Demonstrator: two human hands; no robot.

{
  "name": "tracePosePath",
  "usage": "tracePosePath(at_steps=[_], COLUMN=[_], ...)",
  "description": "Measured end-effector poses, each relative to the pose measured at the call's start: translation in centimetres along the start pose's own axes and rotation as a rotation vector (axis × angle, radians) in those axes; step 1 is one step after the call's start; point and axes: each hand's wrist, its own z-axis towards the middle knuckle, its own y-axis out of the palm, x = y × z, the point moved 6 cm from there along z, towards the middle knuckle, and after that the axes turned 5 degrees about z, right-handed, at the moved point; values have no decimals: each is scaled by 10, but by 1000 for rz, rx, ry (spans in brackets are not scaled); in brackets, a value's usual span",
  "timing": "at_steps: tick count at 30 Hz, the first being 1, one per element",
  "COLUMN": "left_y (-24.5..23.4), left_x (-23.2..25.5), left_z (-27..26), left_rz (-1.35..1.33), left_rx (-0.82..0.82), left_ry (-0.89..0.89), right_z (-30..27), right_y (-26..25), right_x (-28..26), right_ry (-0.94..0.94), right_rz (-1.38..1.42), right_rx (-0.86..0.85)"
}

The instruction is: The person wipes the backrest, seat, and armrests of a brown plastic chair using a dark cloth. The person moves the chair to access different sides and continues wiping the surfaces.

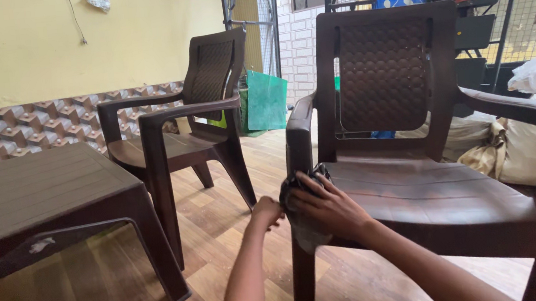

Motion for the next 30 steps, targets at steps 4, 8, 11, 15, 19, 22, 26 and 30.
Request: tracePosePath(at_steps=[4, 8, 11, 15, 19, 22, 26, 30], left_y=[-2, -8, -7, -24, -39, -43, -39, -33], left_x=[12, 26, 38, 66, 100, 97, 93, 91], left_z=[-91, -119, -99, -81, -96, -111, -116, -114], left_rz=[243, 387, 381, 105, -125, -198, -306, -355], left_rx=[-585, -609, -535, -142, -122, -111, -150, -161], left_ry=[-131, -159, -67, 117, 246, 192, 182, 156], right_z=[-25, -46, -58, -108, -147, -161, -141, -74], right_y=[1, 10, 39, 49, 41, 71, 91, 47], right_x=[1, 48, 107, 143, 156, 179, 183, 111], right_ry=[-134, 409, 697, 947, 1324, 1304, 942, 720], right_rz=[184, 456, 594, 218, 329, 370, 394, 704], right_rx=[-113, -36, -38, -341, -398, -414, -68, 182])
